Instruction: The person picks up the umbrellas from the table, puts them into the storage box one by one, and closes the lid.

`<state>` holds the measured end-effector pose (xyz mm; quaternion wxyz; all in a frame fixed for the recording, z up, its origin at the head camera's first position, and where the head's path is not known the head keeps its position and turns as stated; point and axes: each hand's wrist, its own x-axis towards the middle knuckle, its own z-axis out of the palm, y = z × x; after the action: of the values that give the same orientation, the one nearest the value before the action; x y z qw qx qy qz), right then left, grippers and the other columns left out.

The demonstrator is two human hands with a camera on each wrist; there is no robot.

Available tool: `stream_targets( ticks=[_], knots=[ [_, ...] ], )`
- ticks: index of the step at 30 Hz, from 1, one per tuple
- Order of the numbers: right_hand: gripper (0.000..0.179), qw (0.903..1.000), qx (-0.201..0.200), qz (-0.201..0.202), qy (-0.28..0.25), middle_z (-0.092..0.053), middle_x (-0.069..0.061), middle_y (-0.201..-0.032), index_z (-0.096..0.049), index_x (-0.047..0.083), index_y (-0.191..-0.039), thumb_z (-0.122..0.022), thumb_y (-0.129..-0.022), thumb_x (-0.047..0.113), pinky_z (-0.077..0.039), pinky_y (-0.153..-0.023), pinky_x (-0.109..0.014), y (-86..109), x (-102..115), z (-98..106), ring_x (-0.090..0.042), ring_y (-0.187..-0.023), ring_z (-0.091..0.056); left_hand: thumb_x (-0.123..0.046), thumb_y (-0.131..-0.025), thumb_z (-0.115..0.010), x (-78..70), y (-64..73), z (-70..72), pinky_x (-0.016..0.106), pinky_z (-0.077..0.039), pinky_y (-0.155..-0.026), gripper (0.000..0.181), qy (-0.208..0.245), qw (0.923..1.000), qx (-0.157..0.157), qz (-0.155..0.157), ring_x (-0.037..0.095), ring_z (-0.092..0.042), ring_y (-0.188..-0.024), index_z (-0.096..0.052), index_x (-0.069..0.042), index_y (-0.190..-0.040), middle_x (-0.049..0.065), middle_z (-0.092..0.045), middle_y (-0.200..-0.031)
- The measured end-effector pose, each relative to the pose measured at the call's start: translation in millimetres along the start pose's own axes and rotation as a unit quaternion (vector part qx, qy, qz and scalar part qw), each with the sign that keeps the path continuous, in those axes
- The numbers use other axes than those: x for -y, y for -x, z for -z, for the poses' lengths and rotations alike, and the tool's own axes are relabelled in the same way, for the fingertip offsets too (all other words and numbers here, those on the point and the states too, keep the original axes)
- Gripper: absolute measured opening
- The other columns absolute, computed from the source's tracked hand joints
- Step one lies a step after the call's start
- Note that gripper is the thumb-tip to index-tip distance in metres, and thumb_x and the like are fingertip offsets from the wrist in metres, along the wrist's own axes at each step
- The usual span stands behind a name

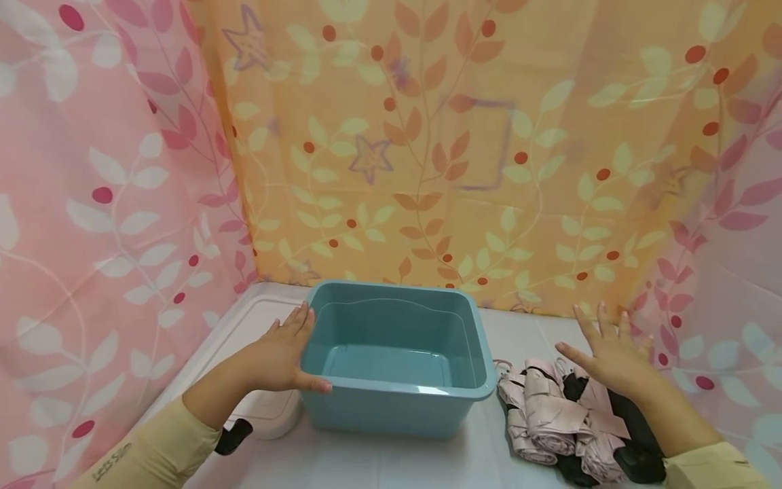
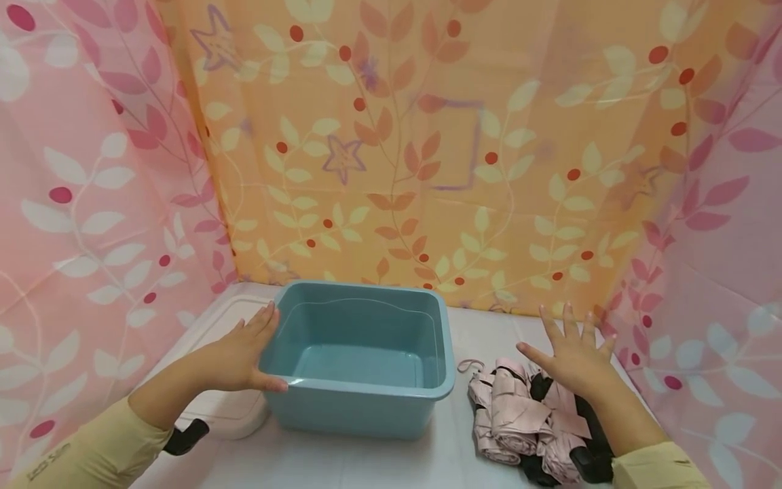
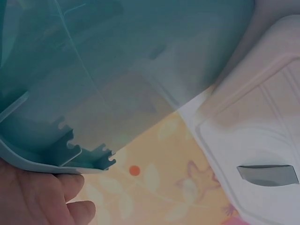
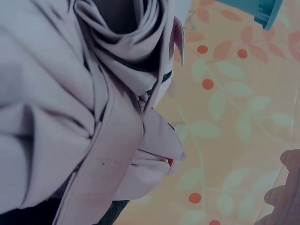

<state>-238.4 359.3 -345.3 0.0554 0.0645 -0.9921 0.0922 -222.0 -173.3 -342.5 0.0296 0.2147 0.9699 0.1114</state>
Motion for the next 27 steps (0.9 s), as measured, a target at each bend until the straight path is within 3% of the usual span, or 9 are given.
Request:
stream_targets(
  ticks=[8,14,20,27],
  knots=[
    [0.089,0.9998,-0.015,-0.012,-0.01,0.019,-0.031,-0.143,0.009,0.019,-0.147,-0.042,-0.087,0.062,-0.001,-0.074,-0.083,0.7,-16,2,-0.052,-0.124,0.026,-0.08,-0.063,-0.052,2.2,0.9,2.3,0.059,-0.009,-0.105,0.128,0.004,1.0,-0.002,-0.008,0.038,0.0,-0.138,-0.006,0.009,-0.143,0.024,0.001,-0.15],
    [0.087,0.9984,-0.013,-0.013,-0.054,0.021,-0.032,-0.142,0.009,0.014,-0.146,-0.043,-0.09,0.056,0.001,-0.08,-0.08,5.8,-32,1,-0.061,-0.121,0.017,-0.08,-0.061,-0.053,3.6,-0.5,0.6,0.059,-0.009,-0.105,0.129,0.011,0.9999,0.005,-0.004,0.038,0.001,-0.138,-0.005,0.008,-0.143,0.024,0.004,-0.15],
    [0.085,0.9961,-0.011,-0.011,-0.087,0.007,-0.042,-0.139,0.007,0.0,-0.144,-0.041,-0.093,0.049,0.003,-0.089,-0.074,12.1,-53,-4,-0.064,-0.121,0.008,-0.081,-0.061,-0.053,4.7,-1.2,-0.7,0.059,-0.01,-0.105,0.13,0.009,0.9999,0.006,-0.003,0.038,-0.001,-0.138,-0.006,0.008,-0.143,0.023,0.003,-0.15],
    [0.08,0.987,0.02,-0.035,-0.156,-0.001,-0.042,-0.139,0.005,-0.003,-0.143,-0.038,-0.096,0.044,-0.007,-0.087,-0.075,23.7,-72,-2,-0.062,-0.123,-0.002,-0.081,-0.06,-0.052,3.7,-2.4,2.1,0.059,-0.009,-0.105,0.13,0.01,0.9998,0.016,-0.001,0.038,0.0,-0.138,-0.006,0.008,-0.143,0.024,0.004,-0.15]
  ],
)
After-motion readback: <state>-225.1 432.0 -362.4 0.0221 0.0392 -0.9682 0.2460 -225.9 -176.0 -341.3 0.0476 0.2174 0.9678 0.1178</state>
